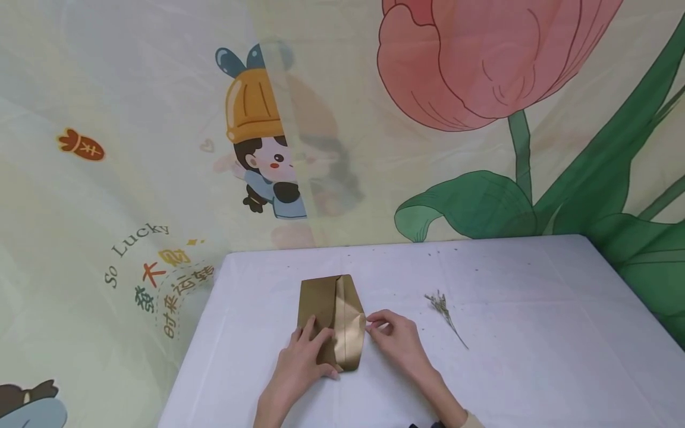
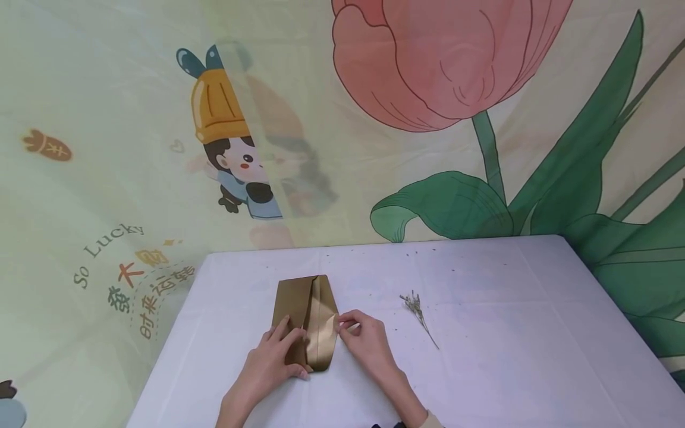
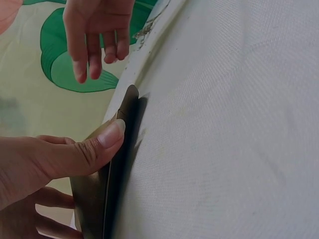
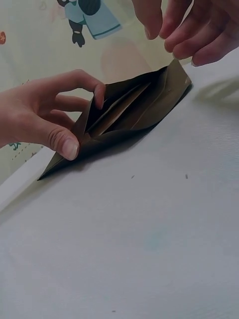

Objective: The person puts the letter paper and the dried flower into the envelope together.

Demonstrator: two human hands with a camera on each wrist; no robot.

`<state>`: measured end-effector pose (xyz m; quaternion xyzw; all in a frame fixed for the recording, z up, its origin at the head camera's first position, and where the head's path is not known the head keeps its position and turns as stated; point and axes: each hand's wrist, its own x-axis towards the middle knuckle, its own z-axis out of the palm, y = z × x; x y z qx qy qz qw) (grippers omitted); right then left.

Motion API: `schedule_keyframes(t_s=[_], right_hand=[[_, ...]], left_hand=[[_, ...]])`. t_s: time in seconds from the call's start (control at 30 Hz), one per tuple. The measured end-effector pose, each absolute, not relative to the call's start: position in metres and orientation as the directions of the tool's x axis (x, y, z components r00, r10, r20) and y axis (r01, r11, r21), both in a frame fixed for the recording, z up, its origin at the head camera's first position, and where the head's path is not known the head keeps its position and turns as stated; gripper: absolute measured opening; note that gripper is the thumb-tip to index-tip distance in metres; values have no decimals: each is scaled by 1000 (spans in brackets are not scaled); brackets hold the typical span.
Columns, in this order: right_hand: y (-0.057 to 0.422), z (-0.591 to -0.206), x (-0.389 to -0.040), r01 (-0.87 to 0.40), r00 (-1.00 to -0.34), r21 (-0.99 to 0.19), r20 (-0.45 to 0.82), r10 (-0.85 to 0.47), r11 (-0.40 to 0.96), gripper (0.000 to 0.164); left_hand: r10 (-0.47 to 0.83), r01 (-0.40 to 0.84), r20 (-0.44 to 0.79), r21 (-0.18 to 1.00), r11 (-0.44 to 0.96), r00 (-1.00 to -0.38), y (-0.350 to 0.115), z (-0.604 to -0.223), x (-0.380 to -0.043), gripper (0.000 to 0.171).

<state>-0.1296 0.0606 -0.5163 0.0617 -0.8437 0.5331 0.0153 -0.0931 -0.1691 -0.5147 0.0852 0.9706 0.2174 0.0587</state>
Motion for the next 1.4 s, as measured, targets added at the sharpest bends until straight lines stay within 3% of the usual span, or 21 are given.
schedule_keyframes(t_s=[0.43,0.77,1.0,1.4], right_hand=[[82,-520,-129,-64,-998,-871,64,-17,487,14],[101,-521,-131,-90,-989,-748,143,27,658,15],[118,-523,-137,-33,-991,-695,117,69,718,15],[140,-522,-148,-15,-949,-619,255,183,785,19]], left_hand=[[196,139,-90,434,890,-976,-169,-514,-93,73],[204,152,-73,437,887,-976,-169,-515,-93,73],[208,160,-68,427,890,-976,-169,-516,-92,74],[209,164,-64,415,895,-976,-168,-513,-92,74]])
